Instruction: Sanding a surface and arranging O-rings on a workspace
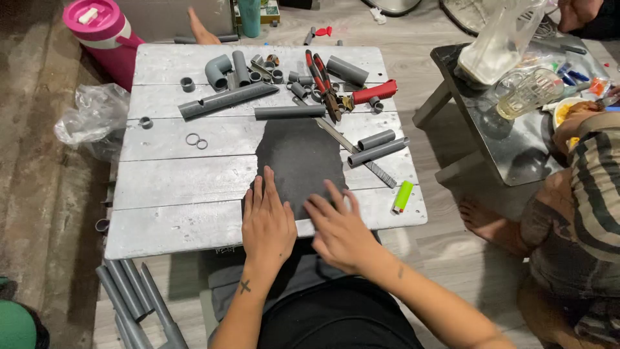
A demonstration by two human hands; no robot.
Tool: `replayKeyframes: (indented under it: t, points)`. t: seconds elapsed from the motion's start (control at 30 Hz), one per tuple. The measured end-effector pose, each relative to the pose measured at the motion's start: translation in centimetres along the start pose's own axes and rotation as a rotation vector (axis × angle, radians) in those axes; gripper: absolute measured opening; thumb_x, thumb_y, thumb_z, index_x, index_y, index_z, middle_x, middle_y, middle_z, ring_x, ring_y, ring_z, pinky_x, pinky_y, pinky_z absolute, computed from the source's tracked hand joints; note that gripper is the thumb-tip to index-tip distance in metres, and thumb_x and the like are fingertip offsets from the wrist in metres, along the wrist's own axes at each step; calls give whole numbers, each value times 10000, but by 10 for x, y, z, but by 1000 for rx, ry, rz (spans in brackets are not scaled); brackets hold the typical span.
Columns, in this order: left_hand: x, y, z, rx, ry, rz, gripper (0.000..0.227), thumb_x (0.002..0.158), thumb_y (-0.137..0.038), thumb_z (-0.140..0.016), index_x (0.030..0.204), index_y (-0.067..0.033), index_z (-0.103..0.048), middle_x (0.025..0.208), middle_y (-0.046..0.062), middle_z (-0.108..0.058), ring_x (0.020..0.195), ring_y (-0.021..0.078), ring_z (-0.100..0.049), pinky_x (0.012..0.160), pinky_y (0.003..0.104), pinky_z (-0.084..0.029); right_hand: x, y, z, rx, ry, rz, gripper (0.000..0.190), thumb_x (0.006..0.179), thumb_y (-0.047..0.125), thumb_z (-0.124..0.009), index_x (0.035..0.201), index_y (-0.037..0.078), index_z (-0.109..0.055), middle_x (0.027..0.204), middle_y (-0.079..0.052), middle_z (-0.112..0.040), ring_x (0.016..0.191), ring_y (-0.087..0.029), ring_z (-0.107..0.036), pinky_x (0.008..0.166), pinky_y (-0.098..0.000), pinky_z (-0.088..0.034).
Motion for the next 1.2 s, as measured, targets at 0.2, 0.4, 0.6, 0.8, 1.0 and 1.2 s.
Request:
replayKeyframes:
  t: [0.2,0.4,0.6,0.8,1.0,1.2]
  points:
    - [2,0,3,8,26,-9,742,949,-156,-459,1605,35,-168,1554,188,-458,1453,356,-389,1197,481,-251,83,-30,-33,-174,-161,8,592,795,295,-474,1334,124,-651,1366,-107,-600,1459,-413,-391,1062,-602,-336]
    - [3,-6,16,-38,34,-2,696,980,-149,-419,1605,41,-179,1502,222,-505,1437,380,-409,1197,492,-245,41,-51,-12,-229,-43,-141,604,801,300,-473,1356,113,-616,1361,-110,-582,1465,-423,-376,1074,-595,-333]
    - [3,-3,9,-31,14,0,737,959,-149,-444,1618,14,-157,1532,208,-478,1435,380,-409,1185,499,-263,9,-8,-11,-17,28,21,677,827,346,-401,1445,109,-546,1420,-131,-541,1515,-452,-280,1068,-590,-273]
    - [2,0,5,6,-1,-15,739,953,-161,-458,1617,8,-182,1528,194,-489,1426,366,-426,1183,491,-277,98,-46,-36,-206,-119,52,573,778,316,-524,1302,148,-683,1315,-80,-638,1475,-393,-372,1072,-583,-339]
    - [3,-3,12,-49,5,-5,711,969,-148,-440,1615,10,-189,1547,202,-464,1431,384,-415,1188,500,-260,53,-66,-4,-236,18,-22,612,775,306,-508,1350,119,-605,1312,-90,-592,1468,-424,-367,1079,-583,-333]
    - [3,-5,14,-53,-16,-12,718,963,-137,-464,1620,-7,-204,1525,202,-491,1417,385,-433,1178,499,-278,16,-7,-10,-19,-22,106,669,765,341,-476,1363,73,-605,1349,-161,-593,1486,-459,-338,1056,-570,-316]
Point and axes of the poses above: each hand's wrist, its own x-axis towards the middle knuckle, its own z-axis out of the back of the hand, y = z × x, the point moved 3 cm from there along x, towards the middle knuckle
